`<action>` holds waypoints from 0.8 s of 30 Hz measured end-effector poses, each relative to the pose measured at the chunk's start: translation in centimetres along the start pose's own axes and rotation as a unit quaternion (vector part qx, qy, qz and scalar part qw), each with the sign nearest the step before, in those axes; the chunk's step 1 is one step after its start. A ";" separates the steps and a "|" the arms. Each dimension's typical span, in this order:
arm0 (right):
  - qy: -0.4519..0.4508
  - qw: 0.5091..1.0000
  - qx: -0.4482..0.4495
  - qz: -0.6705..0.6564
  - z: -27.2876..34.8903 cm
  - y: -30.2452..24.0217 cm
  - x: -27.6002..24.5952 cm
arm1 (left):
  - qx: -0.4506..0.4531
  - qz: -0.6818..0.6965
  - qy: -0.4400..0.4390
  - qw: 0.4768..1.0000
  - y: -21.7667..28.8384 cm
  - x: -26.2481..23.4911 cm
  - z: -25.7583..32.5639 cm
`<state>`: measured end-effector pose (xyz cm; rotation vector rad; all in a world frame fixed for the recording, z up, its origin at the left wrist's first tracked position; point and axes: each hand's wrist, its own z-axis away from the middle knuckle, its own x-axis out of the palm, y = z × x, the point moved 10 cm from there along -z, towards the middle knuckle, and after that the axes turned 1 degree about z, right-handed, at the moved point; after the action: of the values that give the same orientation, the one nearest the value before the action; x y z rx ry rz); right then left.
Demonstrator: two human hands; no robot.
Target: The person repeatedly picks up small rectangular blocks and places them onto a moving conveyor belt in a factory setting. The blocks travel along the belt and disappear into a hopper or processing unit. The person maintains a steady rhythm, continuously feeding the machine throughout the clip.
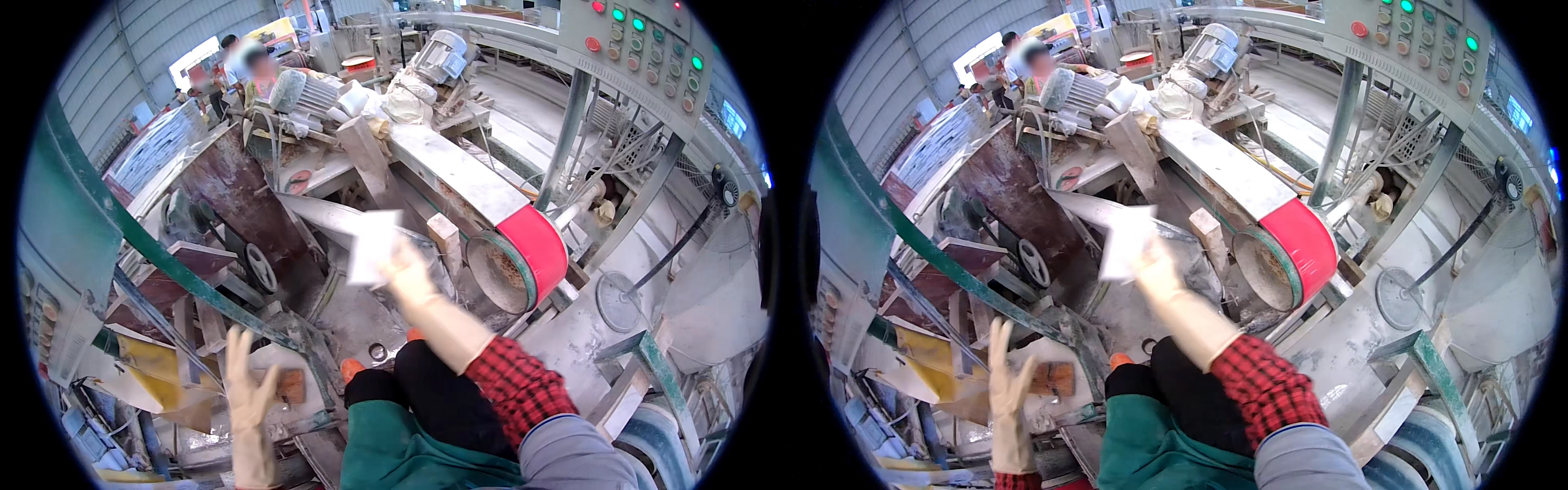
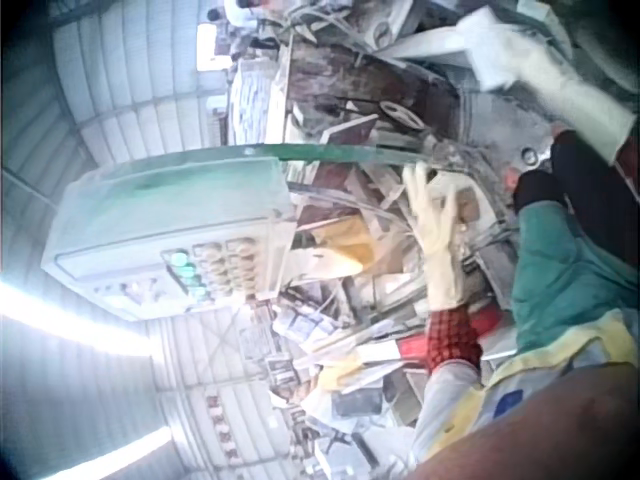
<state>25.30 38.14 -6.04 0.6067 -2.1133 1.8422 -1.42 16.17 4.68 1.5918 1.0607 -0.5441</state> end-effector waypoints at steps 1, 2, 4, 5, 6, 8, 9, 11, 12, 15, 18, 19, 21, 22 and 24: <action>0.054 0.998 -0.012 0.008 -0.6 -2.1 -3.8 | -0.035 -0.003 0.025 0.999 -3.6 -1.7 2.4; 0.111 0.993 0.002 -0.035 -0.9 -4.1 -7.5 | -0.082 -0.018 0.048 0.995 -6.3 -3.6 5.1; 0.181 0.982 -0.028 0.051 -1.3 -8.8 -15.2 | -0.175 -0.104 0.035 0.978 -15.1 -6.6 11.7; 0.222 0.972 -0.036 0.071 -1.0 -10.5 -17.3 | -0.176 -0.131 0.081 0.972 -18.5 -9.2 16.2; 0.254 0.960 -0.062 0.099 -1.4 -11.1 -21.5 | -0.153 -0.138 0.091 0.974 -22.1 -11.5 20.5; 0.325 0.937 -0.004 0.130 -0.2 -12.0 -24.8 | -0.247 -0.256 0.060 0.933 -23.9 -12.9 26.9; 0.364 0.919 0.005 0.153 0.3 -12.2 -27.0 | -0.288 -0.312 0.046 0.904 -24.1 -13.6 29.4; 0.368 0.911 0.048 0.177 -0.3 -11.1 -29.5 | -0.364 -0.424 0.022 0.829 -23.8 -15.5 32.9; 0.370 0.910 0.040 0.181 -1.0 -10.5 -30.3 | -0.401 -0.476 0.010 0.783 -23.4 -16.0 33.7; 0.390 0.899 0.032 0.198 -3.0 -8.8 -32.2 | -0.458 -0.414 0.018 0.786 -22.0 -15.2 32.4; 0.415 0.871 0.054 0.256 -3.4 -8.8 -31.7 | -0.421 -0.416 0.036 0.805 -20.5 -15.2 31.6; 0.399 0.869 0.095 0.276 -3.3 -8.5 -31.2 | -0.421 -0.407 0.042 0.809 -20.1 -15.3 31.6; 0.374 0.853 0.172 0.321 -2.5 -9.2 -30.7 | -0.422 -0.398 0.040 0.813 -20.6 -15.0 31.8; 0.349 0.832 0.197 0.384 -2.6 -9.7 -30.9 | -0.424 -0.394 0.039 0.815 -20.8 -14.7 31.9; 0.323 0.807 0.317 0.379 -2.3 -8.6 -31.0 | -0.438 -0.387 0.048 0.810 -20.6 -14.9 32.1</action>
<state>56.40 43.59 -12.61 -0.8278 -1.2983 2.6510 -20.53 -18.96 -3.93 0.3262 1.7182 -0.3868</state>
